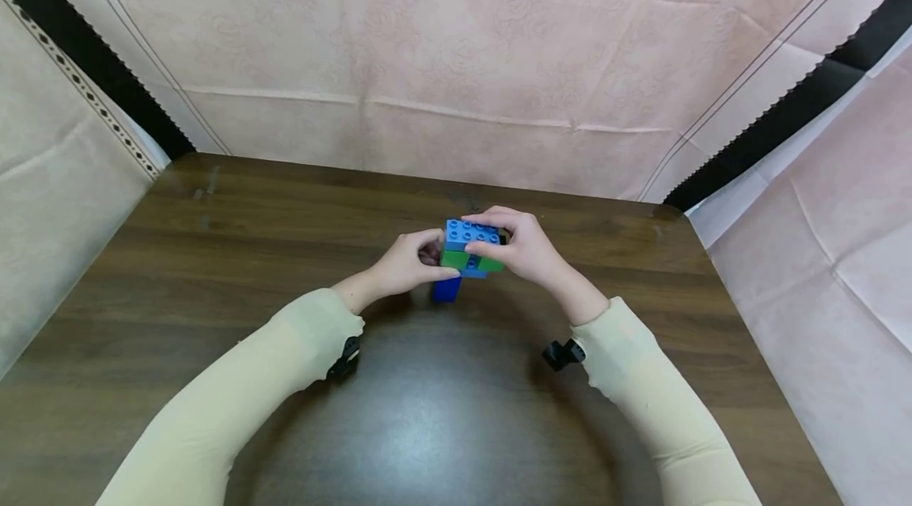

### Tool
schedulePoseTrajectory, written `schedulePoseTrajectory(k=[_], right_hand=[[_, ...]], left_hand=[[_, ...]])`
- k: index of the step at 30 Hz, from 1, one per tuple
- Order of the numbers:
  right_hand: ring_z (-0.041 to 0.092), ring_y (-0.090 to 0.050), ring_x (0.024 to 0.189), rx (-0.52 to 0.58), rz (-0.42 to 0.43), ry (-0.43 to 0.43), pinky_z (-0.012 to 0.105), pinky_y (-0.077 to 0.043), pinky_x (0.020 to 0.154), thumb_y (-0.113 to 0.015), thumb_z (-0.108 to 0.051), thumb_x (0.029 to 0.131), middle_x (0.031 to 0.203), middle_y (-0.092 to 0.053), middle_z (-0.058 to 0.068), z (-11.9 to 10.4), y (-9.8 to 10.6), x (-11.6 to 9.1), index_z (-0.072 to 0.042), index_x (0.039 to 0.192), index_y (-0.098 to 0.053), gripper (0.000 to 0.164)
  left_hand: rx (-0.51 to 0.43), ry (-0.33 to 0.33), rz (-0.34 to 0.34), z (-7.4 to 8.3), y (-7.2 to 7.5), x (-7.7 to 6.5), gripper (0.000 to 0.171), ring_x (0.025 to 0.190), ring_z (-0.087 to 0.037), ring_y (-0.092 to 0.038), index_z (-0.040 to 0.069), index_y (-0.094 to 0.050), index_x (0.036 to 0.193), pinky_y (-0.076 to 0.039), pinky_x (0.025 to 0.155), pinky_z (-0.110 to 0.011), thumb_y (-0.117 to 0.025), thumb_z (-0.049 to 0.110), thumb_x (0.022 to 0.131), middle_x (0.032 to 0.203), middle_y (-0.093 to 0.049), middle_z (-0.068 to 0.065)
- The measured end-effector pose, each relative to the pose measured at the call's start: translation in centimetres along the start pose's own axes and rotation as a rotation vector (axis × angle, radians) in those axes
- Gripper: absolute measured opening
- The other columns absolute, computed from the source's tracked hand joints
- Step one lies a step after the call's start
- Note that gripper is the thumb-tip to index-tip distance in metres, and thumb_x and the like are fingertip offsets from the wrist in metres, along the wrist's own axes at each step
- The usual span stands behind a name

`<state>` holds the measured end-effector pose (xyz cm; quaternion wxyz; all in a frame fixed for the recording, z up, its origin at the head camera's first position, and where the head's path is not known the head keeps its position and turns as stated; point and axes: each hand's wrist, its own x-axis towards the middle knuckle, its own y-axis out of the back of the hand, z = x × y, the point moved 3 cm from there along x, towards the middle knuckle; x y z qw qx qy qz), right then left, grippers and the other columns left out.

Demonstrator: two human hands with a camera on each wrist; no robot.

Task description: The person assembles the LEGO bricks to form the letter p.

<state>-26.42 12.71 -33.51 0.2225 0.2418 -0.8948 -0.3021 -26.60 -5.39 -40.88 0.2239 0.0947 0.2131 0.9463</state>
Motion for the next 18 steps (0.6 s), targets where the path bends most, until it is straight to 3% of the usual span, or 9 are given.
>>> schedulePoseTrajectory(k=[18], right_hand=[[0.019, -0.057, 0.085, -0.006, -0.006, -0.136, 0.030, -0.051, 0.074, -0.070, -0.023, 0.084, 0.113, -0.065, 0.011, -0.59, 0.42, -0.42, -0.010, 0.120, -0.064, 0.039]], left_hand=[[0.023, -0.017, -0.021, 0.36, 0.14, 0.09, 0.028, 0.087, -0.019, -0.057, 0.011, -0.057, 0.104, -0.054, 0.084, -0.033, -0.071, 0.025, 0.083, 0.096, -0.061, -0.007]])
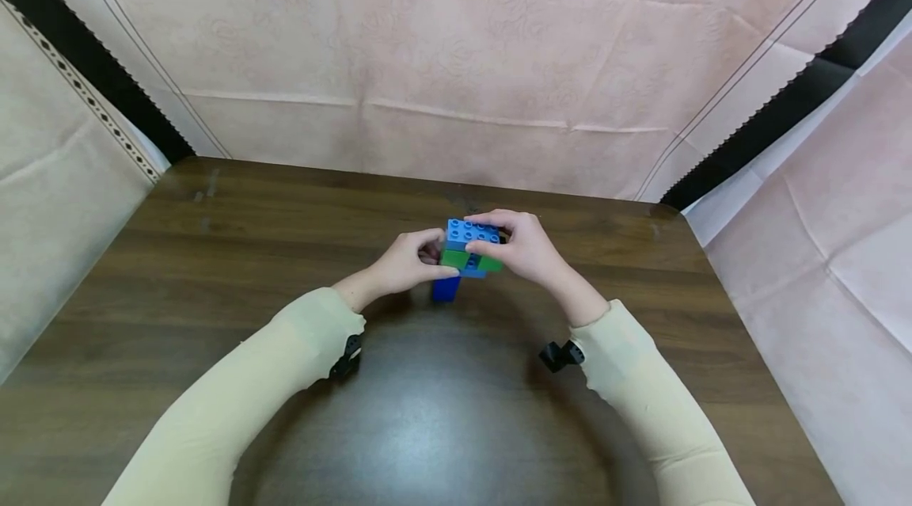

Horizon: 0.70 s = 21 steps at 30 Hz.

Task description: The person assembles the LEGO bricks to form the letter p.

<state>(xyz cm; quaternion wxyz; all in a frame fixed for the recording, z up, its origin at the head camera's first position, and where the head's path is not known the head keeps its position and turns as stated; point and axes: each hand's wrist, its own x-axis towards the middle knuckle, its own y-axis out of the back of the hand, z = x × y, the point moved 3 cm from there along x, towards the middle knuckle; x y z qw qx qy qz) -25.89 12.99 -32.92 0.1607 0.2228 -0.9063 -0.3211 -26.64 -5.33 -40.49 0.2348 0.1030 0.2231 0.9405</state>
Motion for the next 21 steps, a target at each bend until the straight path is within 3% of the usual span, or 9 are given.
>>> schedulePoseTrajectory(k=[8, 21], right_hand=[[0.018, -0.058, 0.083, -0.010, 0.009, 0.042, 0.026, -0.052, 0.071, -0.069, -0.022, 0.085, 0.115, -0.064, 0.012, -0.2, -0.5, 0.1, -0.008, 0.121, -0.063, 0.039], [0.017, -0.060, 0.081, -0.236, -0.023, 0.156, 0.028, -0.051, 0.070, -0.070, -0.024, 0.084, 0.110, -0.067, 0.013, -1.0, -0.1, 0.0, -0.005, 0.123, -0.060, 0.044]], left_hand=[[-0.006, 0.007, -0.001, 0.1, 0.3, -0.2, 0.031, 0.089, -0.020, -0.058, 0.010, -0.058, 0.109, -0.054, 0.086, -0.034, -0.071, 0.023, 0.084, 0.098, -0.062, -0.008], [0.004, 0.002, -0.009, -0.1, 0.1, 0.0, 0.034, 0.089, -0.019, -0.056, 0.012, -0.057, 0.113, -0.053, 0.086, -0.034, -0.070, 0.024, 0.084, 0.098, -0.062, -0.007]])
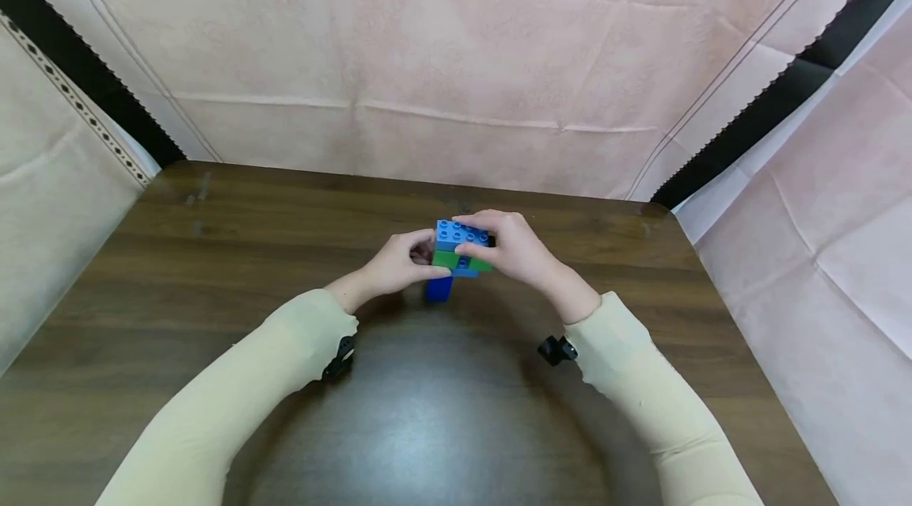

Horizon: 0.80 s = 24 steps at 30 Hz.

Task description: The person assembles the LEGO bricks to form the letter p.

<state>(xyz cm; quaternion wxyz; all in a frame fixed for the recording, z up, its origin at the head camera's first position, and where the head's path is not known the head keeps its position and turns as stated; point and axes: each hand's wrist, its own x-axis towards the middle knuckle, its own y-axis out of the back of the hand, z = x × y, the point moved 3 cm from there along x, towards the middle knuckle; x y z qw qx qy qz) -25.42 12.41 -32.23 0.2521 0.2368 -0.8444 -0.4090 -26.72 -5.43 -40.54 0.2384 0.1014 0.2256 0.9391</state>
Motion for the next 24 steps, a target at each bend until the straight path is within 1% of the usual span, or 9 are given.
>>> schedulePoseTrajectory(k=[2, 7, 10, 16, 20, 24], right_hand=[[0.017, -0.060, 0.081, 0.015, -0.005, -0.017, 0.028, -0.051, 0.070, -0.070, -0.024, 0.084, 0.111, -0.067, 0.012, 0.07, 0.01, 0.01, -0.006, 0.123, -0.061, 0.043], [0.017, -0.061, 0.083, 0.115, 0.011, -0.131, 0.029, -0.052, 0.072, -0.070, -0.024, 0.084, 0.115, -0.066, 0.011, 0.46, 0.07, -0.27, -0.010, 0.120, -0.063, 0.039], [0.018, -0.061, 0.084, 0.148, 0.020, -0.166, 0.031, -0.054, 0.074, -0.069, -0.024, 0.085, 0.117, -0.065, 0.012, 0.45, 0.11, -0.43, -0.010, 0.120, -0.063, 0.039], [0.018, -0.061, 0.084, 0.155, 0.015, -0.189, 0.030, -0.054, 0.074, -0.069, -0.025, 0.086, 0.118, -0.064, 0.012, 0.24, 0.17, -0.41, -0.010, 0.121, -0.063, 0.039], [0.018, -0.061, 0.082, 0.128, 0.008, -0.171, 0.029, -0.054, 0.072, -0.069, -0.024, 0.085, 0.117, -0.065, 0.012, 0.04, 0.07, -0.24, -0.009, 0.121, -0.062, 0.040], [0.018, -0.062, 0.084, 0.092, 0.009, -0.140, 0.029, -0.055, 0.073, -0.070, -0.024, 0.084, 0.118, -0.065, 0.012, 0.02, -0.24, -0.18, -0.009, 0.122, -0.062, 0.042]], left_hand=[[-0.003, 0.004, -0.001, -0.01, -0.04, -0.03, 0.036, 0.088, -0.019, -0.057, 0.012, -0.057, 0.115, -0.053, 0.086, -0.034, -0.070, 0.024, 0.084, 0.098, -0.062, -0.007], [-0.001, -0.004, -0.008, 0.16, -0.28, 0.12, 0.037, 0.089, -0.019, -0.057, 0.012, -0.056, 0.117, -0.053, 0.087, -0.034, -0.070, 0.025, 0.084, 0.100, -0.063, -0.007], [0.004, -0.001, -0.007, 0.27, -0.33, 0.16, 0.036, 0.090, -0.019, -0.058, 0.013, -0.057, 0.115, -0.053, 0.087, -0.034, -0.070, 0.025, 0.084, 0.099, -0.063, -0.007], [0.013, 0.000, -0.007, 0.39, -0.20, 0.10, 0.036, 0.090, -0.020, -0.058, 0.013, -0.056, 0.115, -0.053, 0.087, -0.034, -0.070, 0.025, 0.084, 0.100, -0.062, -0.007], [0.017, -0.001, -0.006, 0.32, -0.02, -0.03, 0.036, 0.091, -0.019, -0.058, 0.012, -0.056, 0.115, -0.053, 0.087, -0.034, -0.070, 0.025, 0.084, 0.101, -0.063, -0.007], [0.019, -0.002, 0.000, 0.29, 0.10, -0.20, 0.037, 0.092, -0.020, -0.058, 0.012, -0.056, 0.116, -0.053, 0.088, -0.034, -0.070, 0.024, 0.084, 0.101, -0.063, -0.008]])
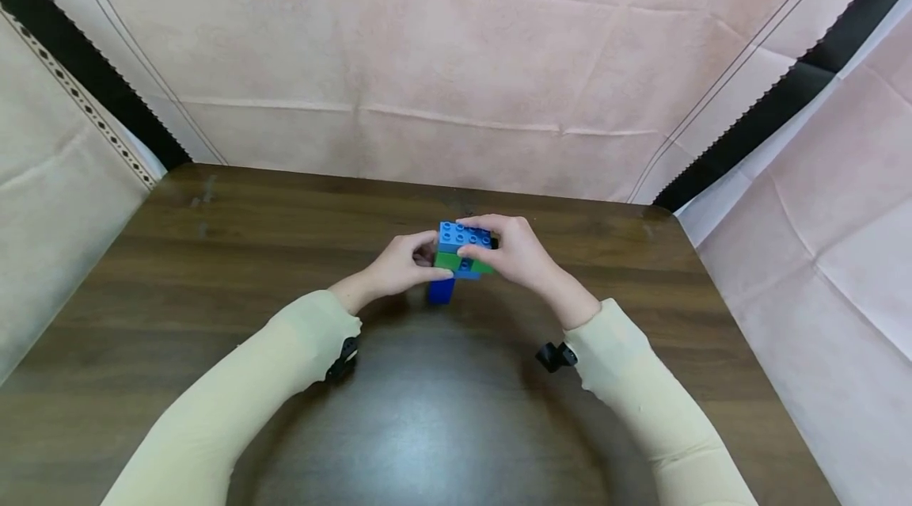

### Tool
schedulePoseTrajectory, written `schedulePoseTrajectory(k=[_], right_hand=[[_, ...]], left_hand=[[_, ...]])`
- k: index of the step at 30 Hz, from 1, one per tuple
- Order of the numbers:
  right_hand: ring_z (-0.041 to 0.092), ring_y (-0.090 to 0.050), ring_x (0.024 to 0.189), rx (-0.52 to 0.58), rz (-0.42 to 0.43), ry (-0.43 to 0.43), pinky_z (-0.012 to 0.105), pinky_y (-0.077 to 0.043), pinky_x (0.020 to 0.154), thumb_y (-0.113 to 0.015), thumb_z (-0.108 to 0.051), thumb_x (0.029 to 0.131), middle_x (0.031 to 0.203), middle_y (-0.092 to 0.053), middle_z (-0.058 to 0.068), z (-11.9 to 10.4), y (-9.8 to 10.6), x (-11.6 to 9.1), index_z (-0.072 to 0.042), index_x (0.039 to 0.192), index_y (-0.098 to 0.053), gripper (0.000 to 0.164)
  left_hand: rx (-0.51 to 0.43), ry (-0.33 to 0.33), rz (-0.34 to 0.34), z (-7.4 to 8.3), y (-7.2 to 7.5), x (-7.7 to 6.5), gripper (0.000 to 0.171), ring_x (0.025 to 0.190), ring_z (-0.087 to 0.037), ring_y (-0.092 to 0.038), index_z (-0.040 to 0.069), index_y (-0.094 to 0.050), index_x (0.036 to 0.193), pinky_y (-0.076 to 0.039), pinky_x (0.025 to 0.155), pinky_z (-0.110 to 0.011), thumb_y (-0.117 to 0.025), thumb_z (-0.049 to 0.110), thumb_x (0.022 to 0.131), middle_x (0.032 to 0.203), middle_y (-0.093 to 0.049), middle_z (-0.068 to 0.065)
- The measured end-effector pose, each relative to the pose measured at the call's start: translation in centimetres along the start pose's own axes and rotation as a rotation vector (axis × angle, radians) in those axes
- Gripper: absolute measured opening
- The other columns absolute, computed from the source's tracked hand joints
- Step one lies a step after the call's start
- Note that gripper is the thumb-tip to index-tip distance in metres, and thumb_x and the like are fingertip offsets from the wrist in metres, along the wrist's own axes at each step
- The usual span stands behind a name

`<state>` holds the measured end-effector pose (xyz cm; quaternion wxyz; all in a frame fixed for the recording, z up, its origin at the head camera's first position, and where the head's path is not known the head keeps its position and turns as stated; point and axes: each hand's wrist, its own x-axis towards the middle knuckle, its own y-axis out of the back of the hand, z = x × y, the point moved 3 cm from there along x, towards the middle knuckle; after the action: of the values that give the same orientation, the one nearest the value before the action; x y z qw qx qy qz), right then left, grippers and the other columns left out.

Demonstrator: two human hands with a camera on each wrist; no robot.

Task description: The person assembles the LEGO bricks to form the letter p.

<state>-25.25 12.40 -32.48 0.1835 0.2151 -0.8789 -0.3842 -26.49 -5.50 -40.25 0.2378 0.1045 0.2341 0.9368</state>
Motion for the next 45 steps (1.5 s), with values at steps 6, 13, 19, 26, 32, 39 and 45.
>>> schedulePoseTrajectory(k=[6, 13, 19, 26, 32, 39, 45], right_hand=[[0.019, -0.059, 0.084, 0.068, -0.031, -0.012, 0.029, -0.052, 0.074, -0.071, -0.025, 0.083, 0.117, -0.064, 0.011, 0.8, 0.0, 0.2, -0.011, 0.123, -0.061, 0.044], [0.024, -0.056, 0.111, 0.203, -0.076, -0.095, 0.040, -0.046, 0.097, -0.070, -0.027, 0.084, 0.128, -0.058, 0.011, 2.9, 0.5, -0.4, -0.013, 0.133, -0.051, 0.054], [0.025, -0.054, 0.119, 0.261, 0.007, -0.026, 0.046, -0.035, 0.108, -0.070, -0.019, 0.084, 0.122, -0.062, 0.013, 3.0, 1.5, -0.8, -0.005, 0.121, -0.061, 0.040], [0.024, -0.060, 0.108, 0.217, 0.011, 0.045, 0.045, -0.041, 0.103, -0.071, -0.015, 0.083, 0.113, -0.066, 0.014, 3.1, 1.7, -0.5, -0.003, 0.113, -0.066, 0.033], [0.028, -0.057, 0.113, 0.154, -0.007, 0.086, 0.049, -0.041, 0.102, -0.071, -0.013, 0.082, 0.113, -0.066, 0.015, 3.2, 1.9, -0.2, -0.002, 0.113, -0.066, 0.032], [0.032, -0.054, 0.120, 0.024, -0.042, 0.160, 0.048, -0.043, 0.100, -0.072, -0.014, 0.082, 0.111, -0.068, 0.014, 2.4, 2.3, 0.1, -0.002, 0.111, -0.067, 0.032], [0.024, -0.057, 0.111, -0.034, -0.086, 0.148, 0.044, -0.045, 0.098, -0.070, -0.020, 0.084, 0.117, -0.063, 0.011, 2.0, 2.3, 0.4, -0.003, 0.117, -0.060, 0.039]], left_hand=[[-0.006, 0.010, 0.012, -0.1, -0.2, 0.0, 0.038, 0.091, -0.020, -0.058, 0.012, -0.056, 0.117, -0.053, 0.087, -0.034, -0.070, 0.024, 0.084, 0.101, -0.063, -0.007], [0.003, 0.027, 0.014, 0.1, -0.4, 0.1, 0.038, 0.092, -0.020, -0.057, 0.013, -0.056, 0.116, -0.053, 0.088, -0.034, -0.071, 0.026, 0.083, 0.101, -0.062, -0.007], [0.026, 0.052, 0.026, 0.0, -0.1, 0.1, 0.038, 0.092, -0.021, -0.057, 0.013, -0.056, 0.116, -0.053, 0.088, -0.035, -0.072, 0.026, 0.083, 0.101, -0.062, -0.007], [0.021, 0.043, 0.009, 0.1, -0.1, 0.2, 0.041, 0.094, -0.021, -0.057, 0.012, -0.055, 0.119, -0.052, 0.090, -0.036, -0.071, 0.025, 0.084, 0.103, -0.062, -0.008], [0.020, 0.045, 0.005, 0.1, 0.0, 0.1, 0.041, 0.094, -0.021, -0.057, 0.012, -0.055, 0.119, -0.052, 0.090, -0.036, -0.070, 0.025, 0.084, 0.104, -0.062, -0.008], [0.016, 0.048, 0.010, 0.1, 0.1, -0.1, 0.039, 0.093, -0.022, -0.056, 0.012, -0.055, 0.118, -0.052, 0.089, -0.036, -0.070, 0.025, 0.084, 0.102, -0.062, -0.008], [0.018, 0.043, 0.025, 0.1, -0.2, 0.1, 0.038, 0.092, -0.021, -0.056, 0.012, -0.056, 0.115, -0.053, 0.088, -0.036, -0.071, 0.026, 0.083, 0.101, -0.062, -0.007]])
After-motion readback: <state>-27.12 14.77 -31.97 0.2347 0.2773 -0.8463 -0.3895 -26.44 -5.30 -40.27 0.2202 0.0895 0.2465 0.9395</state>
